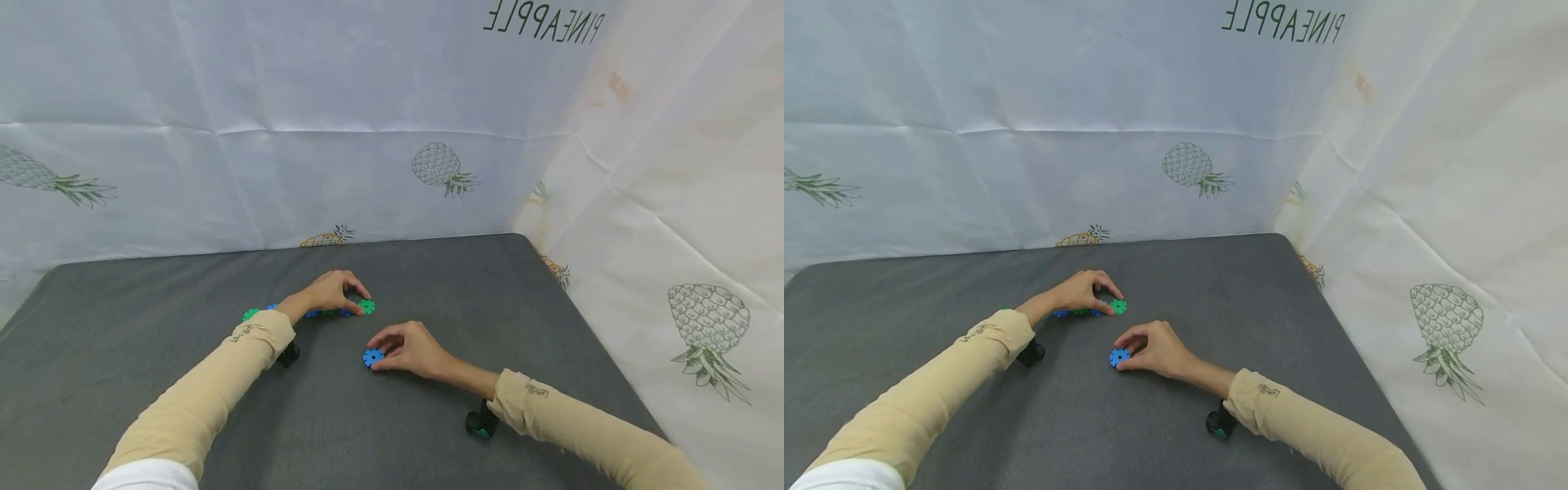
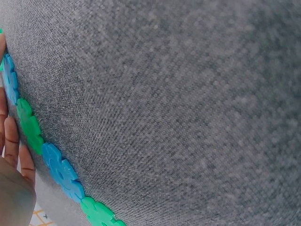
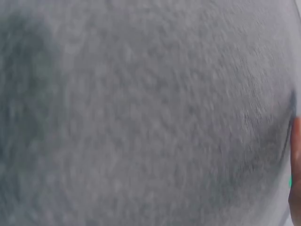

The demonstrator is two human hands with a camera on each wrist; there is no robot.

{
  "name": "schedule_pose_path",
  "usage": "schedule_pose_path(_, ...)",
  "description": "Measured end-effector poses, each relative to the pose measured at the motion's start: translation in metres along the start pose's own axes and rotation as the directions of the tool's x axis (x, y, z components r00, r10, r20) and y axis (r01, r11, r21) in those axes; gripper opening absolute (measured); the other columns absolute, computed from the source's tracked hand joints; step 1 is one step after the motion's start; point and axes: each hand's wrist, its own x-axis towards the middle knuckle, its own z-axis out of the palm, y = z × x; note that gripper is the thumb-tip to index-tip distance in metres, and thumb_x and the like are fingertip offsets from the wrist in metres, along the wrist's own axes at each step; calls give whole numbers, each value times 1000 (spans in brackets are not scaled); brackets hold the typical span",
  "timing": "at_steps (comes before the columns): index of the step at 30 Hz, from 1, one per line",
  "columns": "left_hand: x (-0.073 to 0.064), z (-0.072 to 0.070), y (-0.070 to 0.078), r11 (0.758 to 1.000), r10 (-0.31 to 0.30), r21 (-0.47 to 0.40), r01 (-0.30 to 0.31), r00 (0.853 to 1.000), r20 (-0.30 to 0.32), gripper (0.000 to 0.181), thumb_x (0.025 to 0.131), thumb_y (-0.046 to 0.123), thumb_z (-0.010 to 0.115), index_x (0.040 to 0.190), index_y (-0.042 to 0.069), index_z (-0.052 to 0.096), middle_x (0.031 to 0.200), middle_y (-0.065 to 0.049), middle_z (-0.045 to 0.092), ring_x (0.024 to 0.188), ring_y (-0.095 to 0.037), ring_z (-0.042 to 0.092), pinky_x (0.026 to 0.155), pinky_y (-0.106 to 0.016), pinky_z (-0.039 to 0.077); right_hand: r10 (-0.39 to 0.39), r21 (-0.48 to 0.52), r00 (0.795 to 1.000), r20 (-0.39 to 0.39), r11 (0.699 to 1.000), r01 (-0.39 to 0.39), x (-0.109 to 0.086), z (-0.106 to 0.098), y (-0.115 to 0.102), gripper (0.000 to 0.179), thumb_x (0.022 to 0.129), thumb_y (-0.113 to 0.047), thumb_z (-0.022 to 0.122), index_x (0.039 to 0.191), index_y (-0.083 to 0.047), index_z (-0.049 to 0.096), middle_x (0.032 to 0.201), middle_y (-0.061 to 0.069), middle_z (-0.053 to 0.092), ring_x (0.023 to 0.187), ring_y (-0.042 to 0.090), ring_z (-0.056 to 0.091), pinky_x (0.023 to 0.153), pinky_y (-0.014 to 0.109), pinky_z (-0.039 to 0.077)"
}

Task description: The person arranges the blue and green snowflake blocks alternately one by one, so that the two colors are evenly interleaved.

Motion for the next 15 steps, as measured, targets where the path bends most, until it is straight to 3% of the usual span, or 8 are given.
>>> schedule_pose_path(6, 1, 0, -1, 1000, 4, 3, -4, 1000, -1, 26, 79, 20, 81, 103, 12, 76, 112, -8, 62, 86, -19, 53, 72, -31, 42, 21, 82, 1000, 16, 996, -22, -2, -12, 5, 31, 76, -1, 78, 106, 3, 71, 102, 13, 71, 84, 17, 68, 77, 30, 55)
schedule_pose_path(15, 1, -1, -2, 1000, -9, -1, 9, 1000, 2, 27, 79, 21, 80, 104, 13, 75, 114, -9, 62, 86, -18, 52, 73, -31, 41, 117, 216, 991, -61, 971, -102, -6, -22, 15, 34, 74, 1, 79, 106, 7, 70, 101, 18, 71, 87, 19, 69, 76, 28, 55)
